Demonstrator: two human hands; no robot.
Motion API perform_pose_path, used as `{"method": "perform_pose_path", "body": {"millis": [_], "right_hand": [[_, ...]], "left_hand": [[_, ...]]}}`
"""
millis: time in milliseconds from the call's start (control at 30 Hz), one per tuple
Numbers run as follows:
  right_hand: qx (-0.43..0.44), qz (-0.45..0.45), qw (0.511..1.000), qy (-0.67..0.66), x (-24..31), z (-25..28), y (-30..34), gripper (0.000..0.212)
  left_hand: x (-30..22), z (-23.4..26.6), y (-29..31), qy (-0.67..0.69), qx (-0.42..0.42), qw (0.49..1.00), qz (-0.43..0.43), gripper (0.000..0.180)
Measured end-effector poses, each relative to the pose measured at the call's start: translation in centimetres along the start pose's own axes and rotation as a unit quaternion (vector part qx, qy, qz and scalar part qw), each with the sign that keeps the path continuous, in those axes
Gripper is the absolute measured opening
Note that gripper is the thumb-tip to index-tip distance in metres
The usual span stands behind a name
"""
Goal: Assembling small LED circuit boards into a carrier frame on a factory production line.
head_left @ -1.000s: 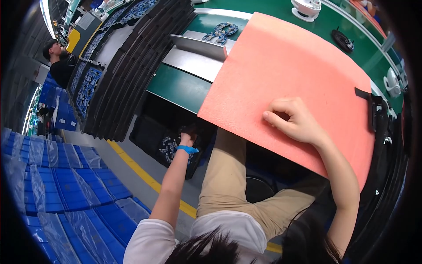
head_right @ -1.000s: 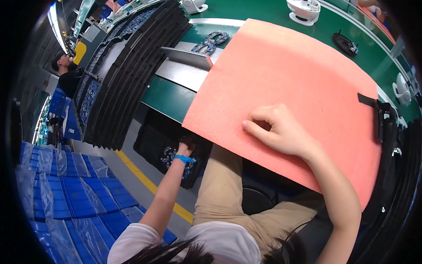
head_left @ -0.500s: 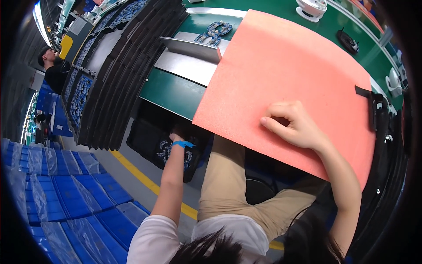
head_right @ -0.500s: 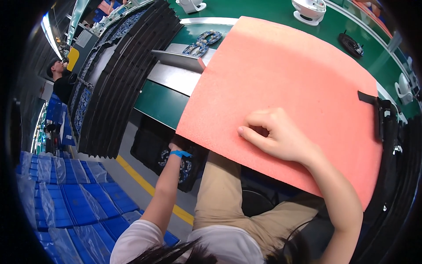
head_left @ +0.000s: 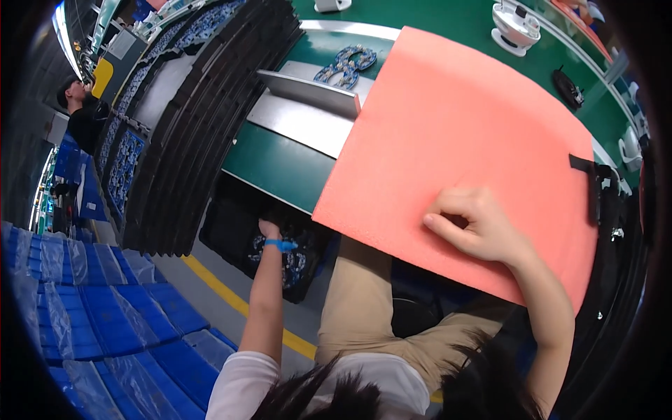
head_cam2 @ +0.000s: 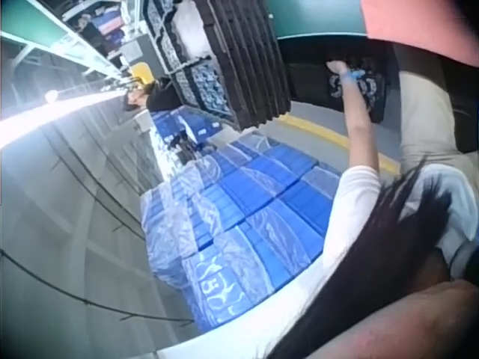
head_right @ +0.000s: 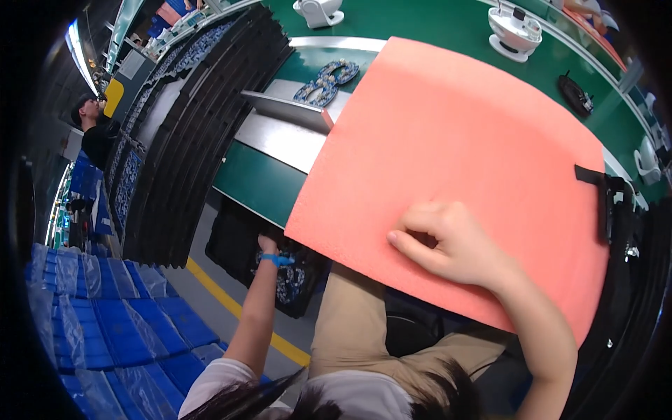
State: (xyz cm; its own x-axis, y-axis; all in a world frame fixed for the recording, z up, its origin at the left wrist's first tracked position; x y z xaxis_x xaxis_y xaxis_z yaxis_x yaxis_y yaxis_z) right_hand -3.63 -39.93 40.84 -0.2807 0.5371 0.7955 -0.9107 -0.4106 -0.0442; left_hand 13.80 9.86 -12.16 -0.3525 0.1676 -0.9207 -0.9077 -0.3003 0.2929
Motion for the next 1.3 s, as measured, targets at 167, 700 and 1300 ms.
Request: {"method": "perform_pose_path", "body": {"millis": [167, 700, 1300], "right_hand": [[0.008, -0.004, 1.000, 0.005, 0.4, 0.9, 1.5, 0.017], [-0.014, 0.047, 0.998, 0.031, 0.9, 0.9, 1.8, 0.023], [-0.434, 0.046, 0.899, -0.040, -3.5, 9.8, 5.4, 0.027]], "left_hand": [[-19.6, -0.4, 11.9, 0.037, -0.122, 0.972, -0.196, 0.026], [-60.9, -22.1, 26.0, -0.442, 0.156, 0.732, -0.495, 0.050], [-63.7, -26.0, 38.6, -0.328, 0.211, 0.640, -0.662, 0.069]]}}
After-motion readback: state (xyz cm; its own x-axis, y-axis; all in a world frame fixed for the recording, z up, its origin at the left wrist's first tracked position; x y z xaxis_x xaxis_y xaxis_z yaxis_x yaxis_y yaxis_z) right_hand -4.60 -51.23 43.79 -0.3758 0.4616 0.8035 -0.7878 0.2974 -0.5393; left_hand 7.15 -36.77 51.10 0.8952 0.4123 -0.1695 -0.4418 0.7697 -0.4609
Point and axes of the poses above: each hand's wrist, its own y-axis away from the middle knuckle, its own z-axis out of the back of the hand, x = y × z, the point moved 9 cm from there along -y, towards the middle knuckle, and after that the axes turned 10 degrees about x, right-handed, at the moved point
